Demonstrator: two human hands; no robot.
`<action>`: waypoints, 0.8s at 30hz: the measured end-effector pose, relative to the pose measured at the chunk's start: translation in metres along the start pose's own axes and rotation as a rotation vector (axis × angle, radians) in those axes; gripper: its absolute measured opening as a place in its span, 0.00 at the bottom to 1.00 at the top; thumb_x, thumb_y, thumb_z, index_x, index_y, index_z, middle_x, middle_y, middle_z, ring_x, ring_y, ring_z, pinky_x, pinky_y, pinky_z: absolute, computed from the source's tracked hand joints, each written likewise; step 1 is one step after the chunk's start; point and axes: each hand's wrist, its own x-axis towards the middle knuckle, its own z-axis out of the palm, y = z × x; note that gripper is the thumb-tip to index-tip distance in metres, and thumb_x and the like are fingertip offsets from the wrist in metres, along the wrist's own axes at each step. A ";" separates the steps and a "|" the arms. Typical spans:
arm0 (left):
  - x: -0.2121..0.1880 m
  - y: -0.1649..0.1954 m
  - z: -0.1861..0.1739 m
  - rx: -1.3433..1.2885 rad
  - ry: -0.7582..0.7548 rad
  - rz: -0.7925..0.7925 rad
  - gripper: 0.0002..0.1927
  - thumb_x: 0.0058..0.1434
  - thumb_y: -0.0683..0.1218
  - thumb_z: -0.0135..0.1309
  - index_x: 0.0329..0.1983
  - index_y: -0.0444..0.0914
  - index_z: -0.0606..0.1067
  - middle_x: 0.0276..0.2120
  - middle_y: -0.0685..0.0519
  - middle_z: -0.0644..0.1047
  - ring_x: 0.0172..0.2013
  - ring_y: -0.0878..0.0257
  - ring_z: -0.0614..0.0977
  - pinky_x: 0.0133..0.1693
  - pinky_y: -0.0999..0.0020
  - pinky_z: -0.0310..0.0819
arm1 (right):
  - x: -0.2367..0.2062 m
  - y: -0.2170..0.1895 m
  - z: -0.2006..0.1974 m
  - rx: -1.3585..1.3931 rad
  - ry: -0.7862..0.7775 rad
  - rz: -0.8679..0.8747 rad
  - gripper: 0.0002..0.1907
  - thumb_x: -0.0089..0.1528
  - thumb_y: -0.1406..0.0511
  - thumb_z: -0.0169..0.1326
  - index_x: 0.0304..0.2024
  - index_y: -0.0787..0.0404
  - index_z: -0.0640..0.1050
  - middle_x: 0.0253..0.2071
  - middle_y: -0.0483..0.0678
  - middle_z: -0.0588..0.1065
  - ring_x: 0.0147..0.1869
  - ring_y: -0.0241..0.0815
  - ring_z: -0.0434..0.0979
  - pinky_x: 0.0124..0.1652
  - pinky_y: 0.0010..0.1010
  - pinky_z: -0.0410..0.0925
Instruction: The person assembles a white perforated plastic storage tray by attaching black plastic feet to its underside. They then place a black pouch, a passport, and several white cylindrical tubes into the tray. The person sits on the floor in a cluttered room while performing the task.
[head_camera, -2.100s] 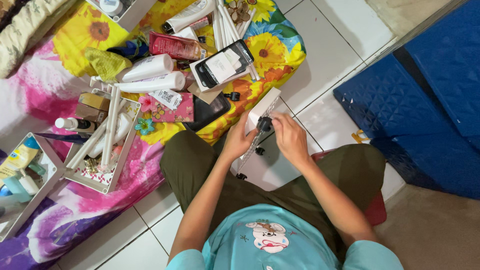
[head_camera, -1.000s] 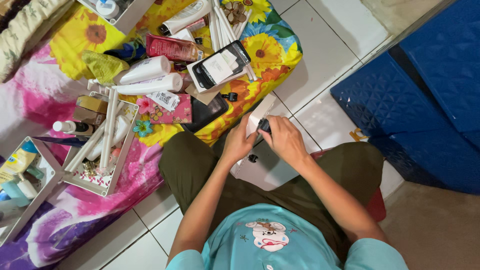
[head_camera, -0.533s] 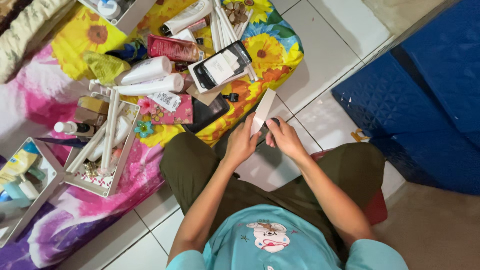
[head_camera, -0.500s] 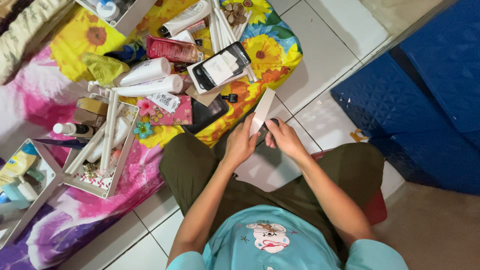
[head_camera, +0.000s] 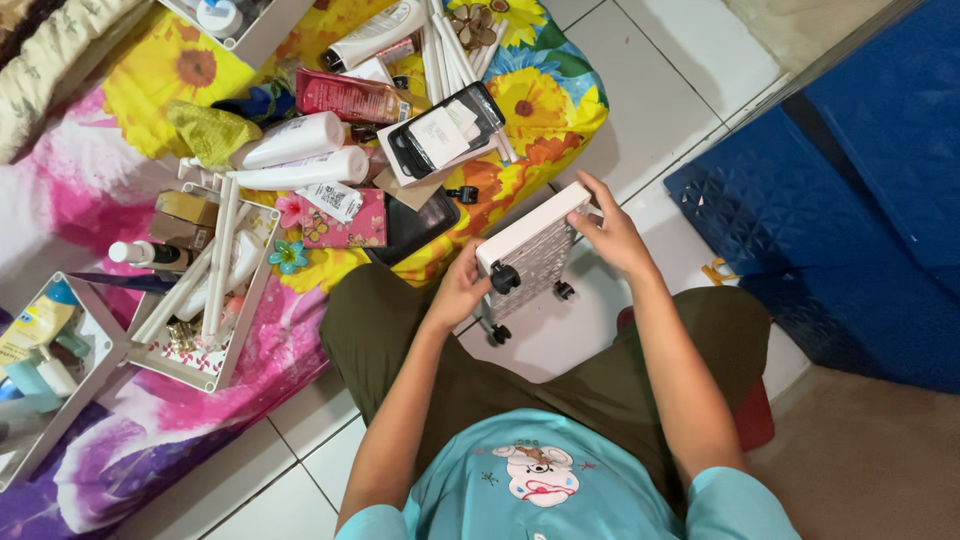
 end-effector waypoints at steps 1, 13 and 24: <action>-0.003 -0.002 -0.003 -0.035 0.000 -0.057 0.25 0.59 0.30 0.54 0.59 0.36 0.66 0.52 0.55 0.75 0.56 0.67 0.75 0.58 0.70 0.67 | 0.000 0.003 -0.001 0.075 -0.043 0.047 0.32 0.66 0.64 0.58 0.71 0.55 0.64 0.65 0.47 0.68 0.66 0.40 0.68 0.59 0.31 0.65; 0.008 0.042 -0.024 0.140 -0.276 -0.289 0.27 0.64 0.49 0.54 0.65 0.38 0.65 0.56 0.53 0.76 0.57 0.67 0.76 0.58 0.69 0.68 | 0.014 -0.028 0.001 -0.075 -0.236 -0.083 0.23 0.60 0.65 0.62 0.59 0.54 0.78 0.53 0.46 0.77 0.57 0.38 0.76 0.57 0.31 0.68; 0.036 -0.021 -0.027 0.450 0.259 -0.033 0.16 0.61 0.44 0.61 0.50 0.35 0.73 0.42 0.50 0.80 0.44 0.64 0.80 0.50 0.67 0.73 | 0.077 -0.022 0.075 -0.303 -0.538 -0.218 0.17 0.66 0.60 0.58 0.57 0.49 0.80 0.53 0.46 0.80 0.56 0.46 0.80 0.53 0.35 0.71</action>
